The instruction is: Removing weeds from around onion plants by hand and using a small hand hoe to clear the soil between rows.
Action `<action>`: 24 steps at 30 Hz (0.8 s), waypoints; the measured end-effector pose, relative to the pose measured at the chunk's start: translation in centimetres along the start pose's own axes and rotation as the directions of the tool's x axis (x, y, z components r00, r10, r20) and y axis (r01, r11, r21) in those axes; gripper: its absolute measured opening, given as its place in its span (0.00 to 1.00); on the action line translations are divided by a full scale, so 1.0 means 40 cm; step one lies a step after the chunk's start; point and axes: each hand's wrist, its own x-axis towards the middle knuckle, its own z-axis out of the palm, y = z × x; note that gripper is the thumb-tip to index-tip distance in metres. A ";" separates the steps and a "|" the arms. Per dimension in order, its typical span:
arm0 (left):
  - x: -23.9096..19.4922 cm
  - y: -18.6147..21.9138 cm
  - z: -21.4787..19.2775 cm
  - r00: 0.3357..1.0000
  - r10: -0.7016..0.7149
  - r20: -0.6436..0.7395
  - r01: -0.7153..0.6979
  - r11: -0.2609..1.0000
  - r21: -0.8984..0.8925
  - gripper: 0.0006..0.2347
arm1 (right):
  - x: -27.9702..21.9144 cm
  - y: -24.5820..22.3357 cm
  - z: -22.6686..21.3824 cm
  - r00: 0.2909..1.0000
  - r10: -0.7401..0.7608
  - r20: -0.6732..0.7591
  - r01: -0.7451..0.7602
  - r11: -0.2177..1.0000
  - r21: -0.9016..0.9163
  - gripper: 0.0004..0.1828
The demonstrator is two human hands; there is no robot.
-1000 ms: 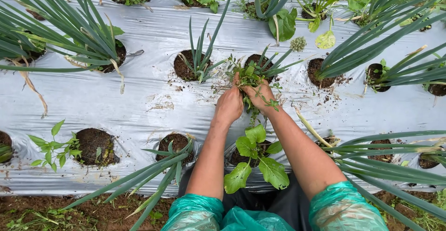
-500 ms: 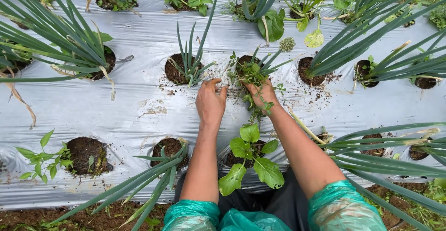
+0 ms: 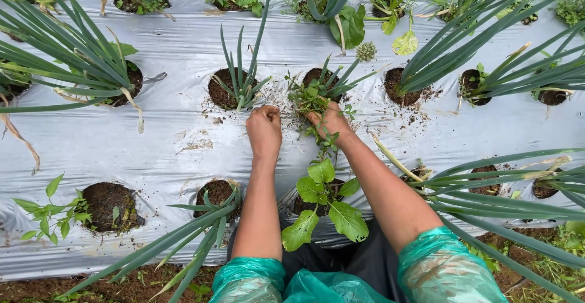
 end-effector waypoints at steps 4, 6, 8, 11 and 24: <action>-0.003 0.069 -0.032 0.988 -0.072 0.135 0.112 0.942 -0.318 0.10 | -0.109 -0.303 0.384 0.992 0.047 -0.117 -0.107 0.806 -0.582 0.24; -0.005 0.102 -0.052 0.956 -0.015 0.292 0.165 0.852 -0.497 0.12 | -0.111 -0.333 0.473 0.945 0.114 -0.306 -0.261 0.828 -0.497 0.32; -0.010 0.106 -0.055 0.944 -0.013 0.329 0.182 0.853 -0.489 0.12 | -0.116 -0.346 0.427 0.978 0.040 -0.207 -0.157 0.794 -0.587 0.26; -0.014 0.103 -0.048 0.946 0.031 0.323 0.141 0.857 -0.495 0.10 | -0.100 -0.268 0.291 0.989 -0.103 -0.104 -0.002 0.698 -0.716 0.20; -0.079 0.081 -0.048 0.951 0.220 0.219 -0.140 0.934 -0.329 0.08 | -0.429 -0.477 0.256 0.533 -0.668 -0.520 0.236 0.707 -0.666 0.17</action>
